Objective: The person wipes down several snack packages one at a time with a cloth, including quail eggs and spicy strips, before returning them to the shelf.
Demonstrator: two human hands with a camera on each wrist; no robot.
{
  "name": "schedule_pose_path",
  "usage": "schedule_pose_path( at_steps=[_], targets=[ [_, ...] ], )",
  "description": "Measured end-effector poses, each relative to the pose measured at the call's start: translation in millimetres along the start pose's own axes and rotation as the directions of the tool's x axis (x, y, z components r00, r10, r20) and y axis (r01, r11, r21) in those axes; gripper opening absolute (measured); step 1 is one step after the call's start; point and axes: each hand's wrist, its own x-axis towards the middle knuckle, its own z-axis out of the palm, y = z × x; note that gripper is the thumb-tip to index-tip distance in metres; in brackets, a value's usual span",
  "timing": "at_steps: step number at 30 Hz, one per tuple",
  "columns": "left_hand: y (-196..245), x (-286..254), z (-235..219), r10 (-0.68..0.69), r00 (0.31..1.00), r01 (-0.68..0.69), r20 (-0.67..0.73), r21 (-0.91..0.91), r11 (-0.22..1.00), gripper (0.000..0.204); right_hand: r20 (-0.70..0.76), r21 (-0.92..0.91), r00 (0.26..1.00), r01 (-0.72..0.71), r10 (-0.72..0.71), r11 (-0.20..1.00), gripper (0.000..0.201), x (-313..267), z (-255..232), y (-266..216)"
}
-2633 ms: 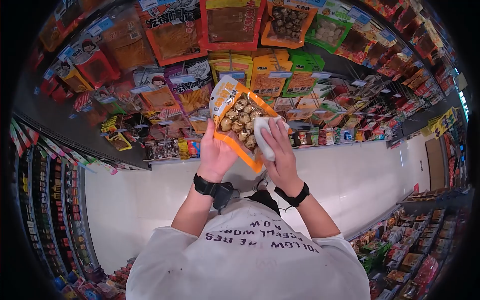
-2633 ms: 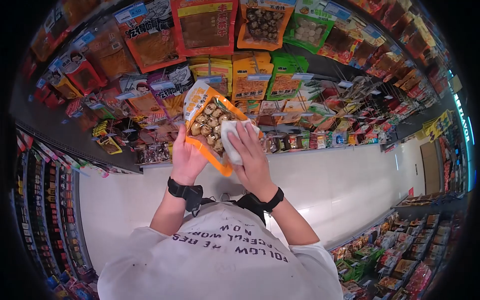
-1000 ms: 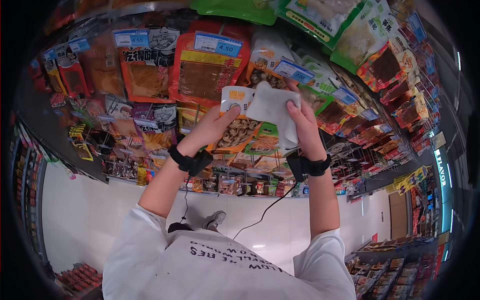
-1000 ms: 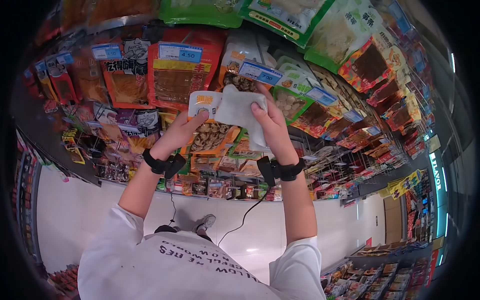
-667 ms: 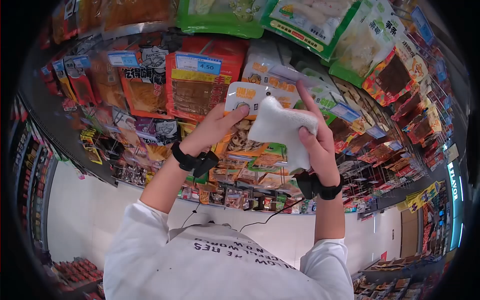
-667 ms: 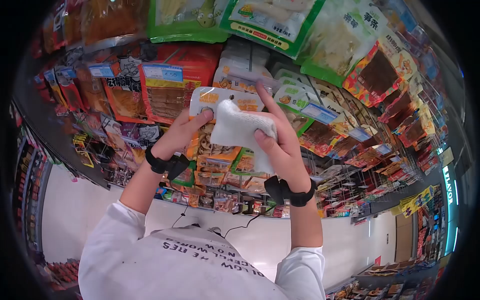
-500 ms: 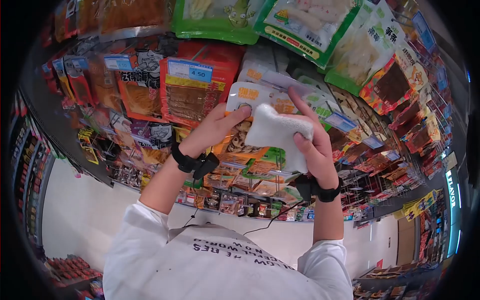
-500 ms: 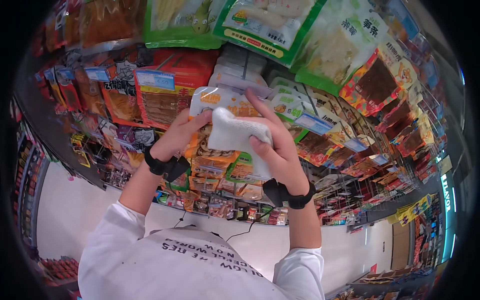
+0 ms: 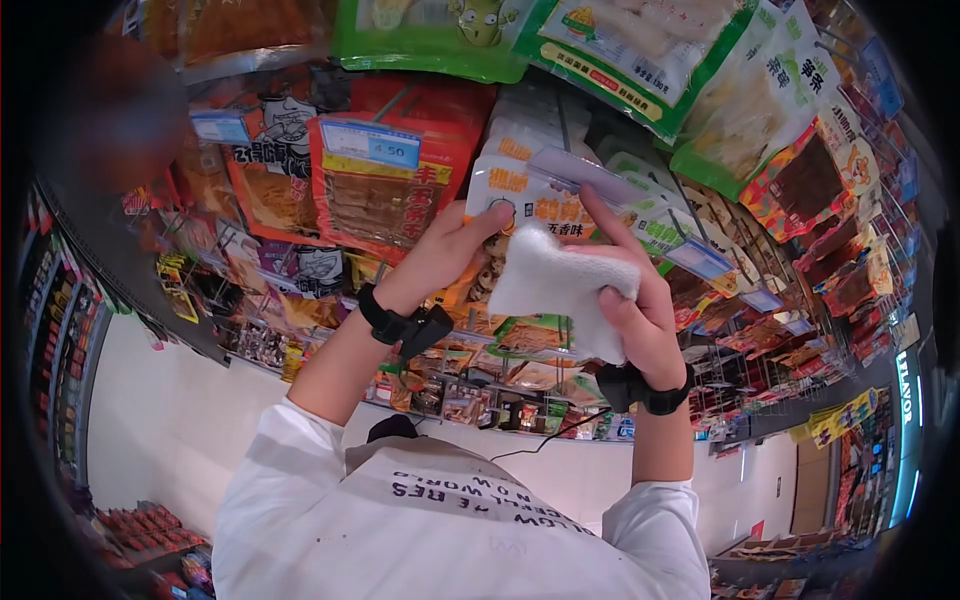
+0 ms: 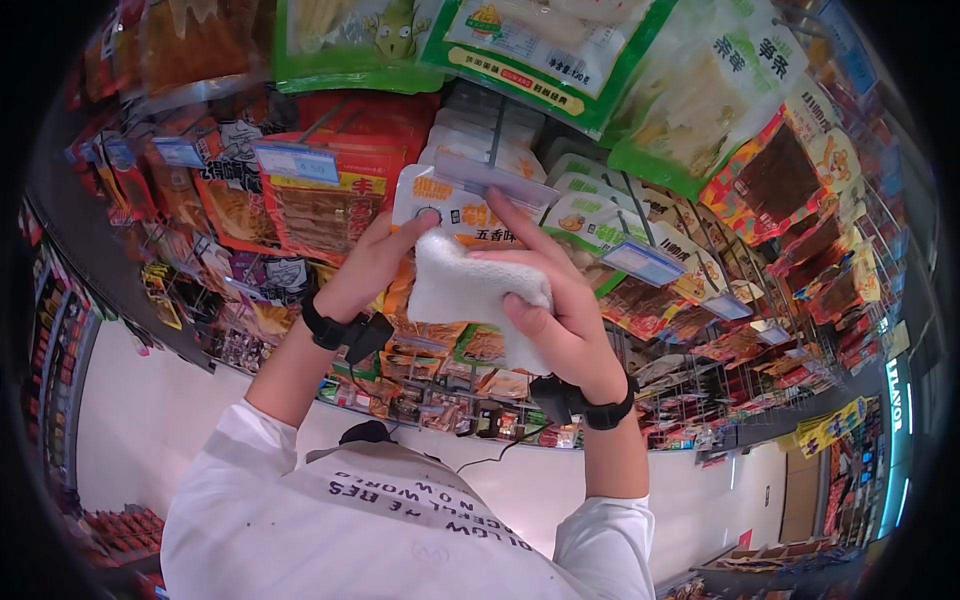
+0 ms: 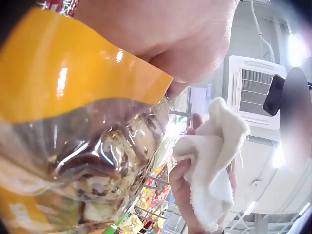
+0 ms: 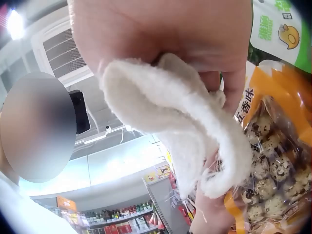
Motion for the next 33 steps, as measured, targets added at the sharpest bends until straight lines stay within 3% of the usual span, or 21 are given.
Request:
schedule_pose_path(
  at_steps=[6, 7, 8, 9, 11, 12, 13, 14, 15, 17, 18, 21, 22, 23, 25, 26, 27, 29, 30, 31, 33],
  targets=[
    [-4.3, 5.9, -10.8, -0.084, 0.989, 0.082, 0.121, 0.019, 0.996, 0.04, -0.212, 0.157, 0.971, -0.077, 0.11, 0.985, 0.045, -17.0, 24.0, -5.1],
    [-1.7, -0.5, -11.0, 0.026, 0.993, -0.028, 0.114, 0.014, 1.0, 0.036, -0.248, 0.148, 0.96, -0.093, 0.128, 0.985, 0.045, -26.2, 33.6, -5.8],
    [1.4, -9.2, -11.3, 0.135, 0.985, -0.136, 0.103, 0.006, 0.991, 0.034, -0.354, 0.311, 0.894, -0.163, 0.274, 0.936, 0.048, -37.3, 45.9, -6.8],
    [7.3, -22.8, -11.0, 0.116, 0.984, -0.116, 0.137, -0.007, 0.993, 0.034, -0.43, 0.473, 0.8, -0.196, 0.419, 0.859, 0.052, -46.8, 58.3, -7.3],
    [20.1, -54.3, -14.8, 0.263, 0.963, -0.246, -0.056, 0.213, 0.946, 0.04, -0.503, 0.543, 0.713, -0.179, 0.489, 0.82, 0.053, -63.1, 81.3, -0.5],
    [20.1, -66.3, -24.3, 0.233, 0.972, -0.224, -0.022, 0.203, 0.953, 0.04, -0.479, 0.679, 0.567, -0.245, 0.671, 0.692, 0.051, -79.3, 92.4, 9.2],
    [19.5, -79.6, -37.8, 0.383, 0.92, -0.378, 0.083, 0.443, 0.813, 0.048, -0.408, 0.807, 0.391, -0.267, 0.825, 0.527, 0.048, -94.6, 108.3, 15.3],
    [17.8, -88.6, -48.7, 0.493, 0.839, -0.517, 0.23, 0.62, 0.59, 0.057, -0.325, 0.897, 0.35, -0.182, 0.879, 0.404, 0.044, -103.1, 124.4, 18.6],
    [12.1, -93.1, -53.7, 0.448, 0.786, -0.618, 0.426, 0.511, 0.598, 0.066, -0.331, 0.907, 0.309, -0.156, 0.892, 0.391, 0.044, -104.7, 137.7, 19.1],
    [6.3, -98.1, -48.9, 0.24, 0.685, -0.648, 0.688, 0.425, 0.632, 0.062, -0.146, 0.979, 0.329, -0.086, 0.933, 0.183, 0.044, -103.5, 163.6, 19.8],
    [-3.4, -104.2, -47.7, 0.209, 0.681, -0.629, 0.702, 0.415, 0.658, 0.062, -0.131, 0.98, 0.361, -0.091, 0.923, 0.175, 0.043, -103.7, 175.8, 18.6],
    [-46.2, -127.0, -52.9, 0.025, 0.687, -0.529, 0.726, 0.476, 0.703, 0.054, -0.082, 0.975, 0.352, -0.166, 0.933, 0.148, 0.046, -116.3, 207.7, 26.7],
    [-59.7, -134.0, -56.3, -0.008, 0.729, -0.398, 0.684, 0.434, 0.808, 0.053, -0.048, 0.967, 0.396, -0.213, 0.917, 0.142, 0.048, -118.0, 211.5, 25.4],
    [-73.9, -140.0, -58.8, -0.05, 0.766, -0.258, 0.641, 0.378, 0.889, 0.053, -0.053, 0.969, 0.381, -0.203, 0.923, 0.14, 0.048, -118.2, 213.5, 24.4],
    [-101.5, -148.0, -65.4, -0.066, 0.785, -0.168, 0.616, 0.314, 0.934, 0.05, 0.002, 0.919, 0.346, -0.371, 0.938, 0.135, 0.047, -117.6, 215.9, 20.3],
    [-111.3, -154.8, -67.4, -0.157, 0.839, 0.096, 0.522, 0.142, 0.985, 0.045, -0.04, 0.91, 0.26, -0.389, 0.965, 0.142, 0.044, -115.0, 220.5, 17.1],
    [-118.0, -160.0, -69.0, -0.269, 0.86, 0.329, 0.435, -0.067, 0.942, 0.041, -0.029, 0.907, 0.254, -0.399, 0.967, 0.132, 0.044, -116.3, 222.3, 16.5],
    [-124.6, -170.9, -74.9, -0.35, 0.857, 0.446, 0.377, -0.206, 0.871, 0.032, -0.101, 0.718, 0.236, -0.655, 0.967, 0.235, 0.042, -119.2, 224.4, 17.4],
    [-149.4, -187.2, -84.0, -0.539, 0.782, 0.62, 0.313, -0.469, 0.629, 0.029, -0.118, 0.684, 0.221, -0.689, 0.968, 0.24, 0.04, -120.8, 222.9, 18.2],
    [-156.3, -196.2, -87.0, -0.523, 0.801, 0.598, 0.29, -0.42, 0.683, 0.031, -0.097, 0.679, 0.227, -0.697, 0.969, 0.231, 0.04, -124.6, 219.9, 20.1],
    [-162.7, -201.0, -97.2, -0.573, 0.73, 0.683, 0.372, -0.442, 0.582, 0.033, -0.092, 0.597, 0.182, -0.777, 0.979, 0.201, 0.037, -136.1, 211.8, 27.7]
  ],
)
